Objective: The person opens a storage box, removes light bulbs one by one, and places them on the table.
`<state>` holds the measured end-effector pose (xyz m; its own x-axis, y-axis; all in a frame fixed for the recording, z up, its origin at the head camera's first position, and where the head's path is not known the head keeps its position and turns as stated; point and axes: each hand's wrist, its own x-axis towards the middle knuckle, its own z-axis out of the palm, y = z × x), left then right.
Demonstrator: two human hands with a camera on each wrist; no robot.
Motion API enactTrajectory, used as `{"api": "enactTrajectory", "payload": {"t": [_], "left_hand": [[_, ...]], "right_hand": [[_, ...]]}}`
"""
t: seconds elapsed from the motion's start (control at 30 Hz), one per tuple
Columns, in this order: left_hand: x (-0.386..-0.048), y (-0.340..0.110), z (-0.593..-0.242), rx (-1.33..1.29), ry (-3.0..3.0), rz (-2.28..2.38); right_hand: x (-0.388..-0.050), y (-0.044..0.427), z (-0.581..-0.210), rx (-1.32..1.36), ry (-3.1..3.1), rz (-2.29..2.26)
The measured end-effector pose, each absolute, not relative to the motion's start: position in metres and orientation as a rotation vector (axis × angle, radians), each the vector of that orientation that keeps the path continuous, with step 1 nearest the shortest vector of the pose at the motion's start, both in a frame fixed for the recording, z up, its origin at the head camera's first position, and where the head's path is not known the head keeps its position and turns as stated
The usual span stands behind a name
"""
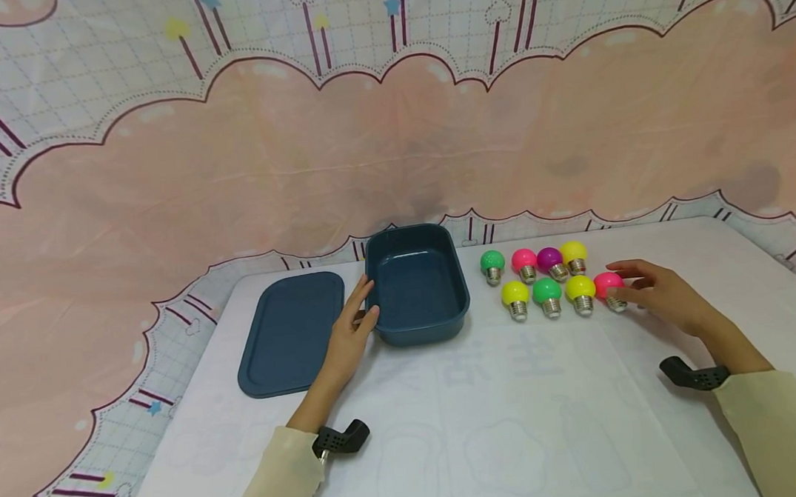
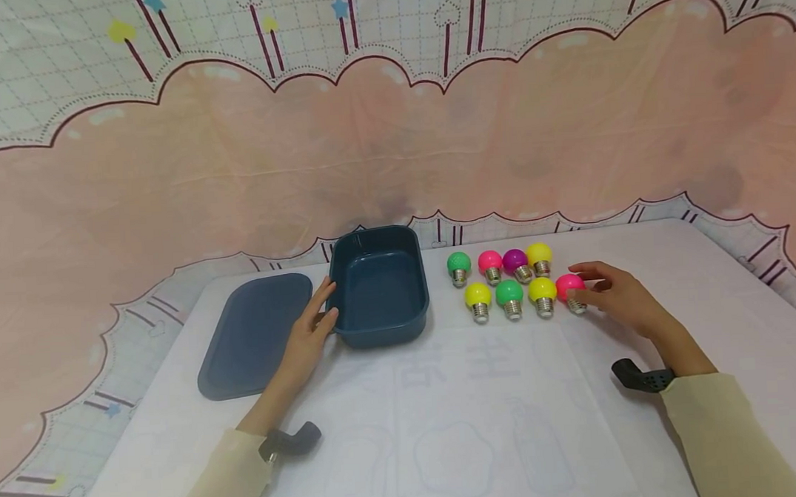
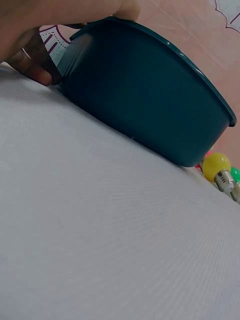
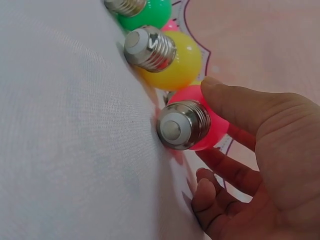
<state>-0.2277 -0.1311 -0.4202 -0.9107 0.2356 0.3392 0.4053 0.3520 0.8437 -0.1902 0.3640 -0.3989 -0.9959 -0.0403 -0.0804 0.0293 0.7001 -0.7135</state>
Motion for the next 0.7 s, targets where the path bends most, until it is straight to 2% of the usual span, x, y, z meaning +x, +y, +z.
{"api": "enactTrajectory", "payload": {"t": [0.7], "left_hand": [[-0.228,-0.132,-0.423,-0.601,-2.478,-1.563]], "right_hand": [[-0.185,0.365,-0.387,-0.092,2.913,-1.246]]}}
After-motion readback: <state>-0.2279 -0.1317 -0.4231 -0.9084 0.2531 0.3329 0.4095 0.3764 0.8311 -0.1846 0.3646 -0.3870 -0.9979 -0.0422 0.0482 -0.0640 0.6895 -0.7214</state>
